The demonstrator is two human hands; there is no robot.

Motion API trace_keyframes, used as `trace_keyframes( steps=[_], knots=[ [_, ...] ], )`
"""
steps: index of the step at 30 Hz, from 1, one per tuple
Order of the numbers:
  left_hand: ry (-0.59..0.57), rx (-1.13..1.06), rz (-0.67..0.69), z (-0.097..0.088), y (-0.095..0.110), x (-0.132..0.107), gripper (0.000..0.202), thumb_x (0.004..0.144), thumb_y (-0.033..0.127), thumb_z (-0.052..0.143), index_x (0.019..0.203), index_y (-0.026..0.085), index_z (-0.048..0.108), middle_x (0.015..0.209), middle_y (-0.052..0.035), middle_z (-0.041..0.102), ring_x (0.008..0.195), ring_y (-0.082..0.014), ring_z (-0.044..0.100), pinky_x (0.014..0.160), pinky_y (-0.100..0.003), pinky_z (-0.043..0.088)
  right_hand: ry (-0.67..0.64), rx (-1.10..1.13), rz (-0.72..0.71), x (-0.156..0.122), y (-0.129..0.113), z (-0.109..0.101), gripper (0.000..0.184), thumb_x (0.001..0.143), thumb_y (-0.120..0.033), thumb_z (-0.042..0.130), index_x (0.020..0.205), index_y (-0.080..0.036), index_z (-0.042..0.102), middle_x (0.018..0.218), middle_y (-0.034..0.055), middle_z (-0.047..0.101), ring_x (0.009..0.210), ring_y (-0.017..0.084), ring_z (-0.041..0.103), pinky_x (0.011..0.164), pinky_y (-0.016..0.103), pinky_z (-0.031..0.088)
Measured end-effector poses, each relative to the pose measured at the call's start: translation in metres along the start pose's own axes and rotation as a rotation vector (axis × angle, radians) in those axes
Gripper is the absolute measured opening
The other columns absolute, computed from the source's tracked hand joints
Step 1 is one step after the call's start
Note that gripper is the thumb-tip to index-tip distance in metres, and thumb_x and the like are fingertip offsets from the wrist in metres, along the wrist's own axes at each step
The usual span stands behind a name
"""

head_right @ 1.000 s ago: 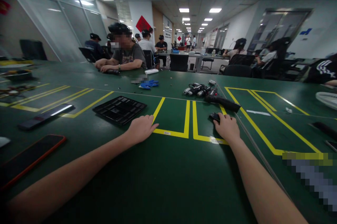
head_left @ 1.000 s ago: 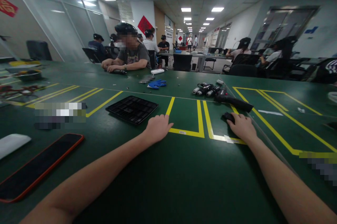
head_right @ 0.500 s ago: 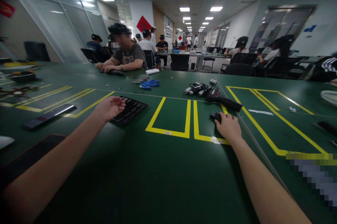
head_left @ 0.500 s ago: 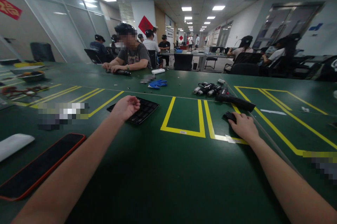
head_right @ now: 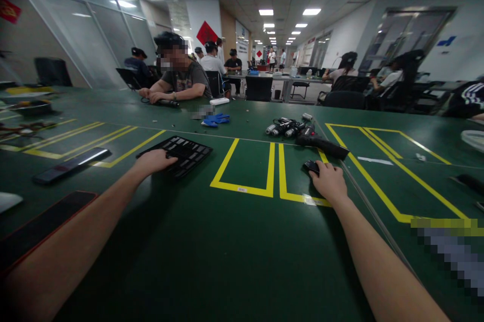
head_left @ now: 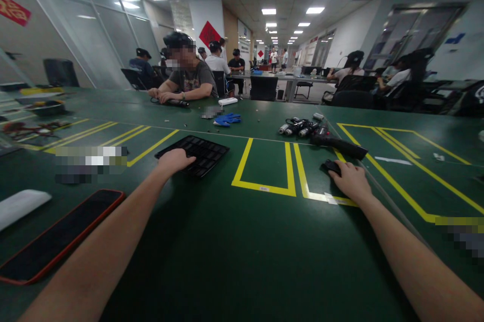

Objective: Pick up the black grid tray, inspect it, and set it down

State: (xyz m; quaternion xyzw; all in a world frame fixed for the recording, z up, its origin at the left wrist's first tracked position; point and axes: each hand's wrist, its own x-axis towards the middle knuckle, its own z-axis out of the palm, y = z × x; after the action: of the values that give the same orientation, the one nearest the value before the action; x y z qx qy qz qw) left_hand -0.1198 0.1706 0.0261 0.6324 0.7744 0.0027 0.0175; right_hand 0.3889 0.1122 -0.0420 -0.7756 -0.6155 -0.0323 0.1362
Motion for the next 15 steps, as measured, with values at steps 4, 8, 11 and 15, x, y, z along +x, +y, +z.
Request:
trace_keyframes(
  steps=[4,8,11,15],
  knots=[
    [0.092,-0.114,0.043,0.009,0.025,-0.016,0.045,0.079,0.050,0.048,0.094,0.010,0.061,0.102,-0.0202,0.064,0.093,-0.0312,0.061,0.068,-0.033,0.044,-0.060,0.301,-0.059,-0.010,-0.032,-0.005,0.049,0.080,-0.035,0.050,0.124,-0.012,0.051,0.122,0.0143,0.056,0.116,0.031,0.047,0.101,0.047,0.034],
    [0.132,-0.439,0.325,0.026,0.080,-0.053,0.039,0.084,0.043,0.044,0.106,0.012,0.053,0.087,-0.0107,0.063,0.077,-0.0223,0.059,0.064,-0.030,0.041,-0.236,0.711,-0.273,-0.044,-0.096,-0.010,0.050,0.077,-0.035,0.056,0.125,-0.020,0.051,0.123,0.0092,0.056,0.115,0.026,0.048,0.100,0.045,0.037],
    [0.114,-0.596,0.566,0.037,0.115,-0.086,0.034,0.085,0.039,0.044,0.105,0.013,0.052,0.079,-0.0057,0.059,0.072,-0.0190,0.055,0.062,-0.029,0.040,-0.321,0.994,-0.390,-0.069,-0.128,-0.004,0.049,0.075,-0.035,0.059,0.121,-0.022,0.052,0.121,0.0080,0.057,0.114,0.024,0.050,0.100,0.044,0.039],
    [0.061,-0.696,0.689,0.043,0.131,-0.114,0.033,0.085,0.037,0.045,0.108,0.014,0.049,0.076,-0.0030,0.055,0.069,-0.0175,0.051,0.062,-0.030,0.040,-0.317,1.106,-0.519,-0.081,-0.136,0.008,0.040,0.073,-0.036,0.064,0.109,-0.021,0.059,0.115,0.0089,0.060,0.112,0.026,0.051,0.100,0.047,0.039]
  ],
)
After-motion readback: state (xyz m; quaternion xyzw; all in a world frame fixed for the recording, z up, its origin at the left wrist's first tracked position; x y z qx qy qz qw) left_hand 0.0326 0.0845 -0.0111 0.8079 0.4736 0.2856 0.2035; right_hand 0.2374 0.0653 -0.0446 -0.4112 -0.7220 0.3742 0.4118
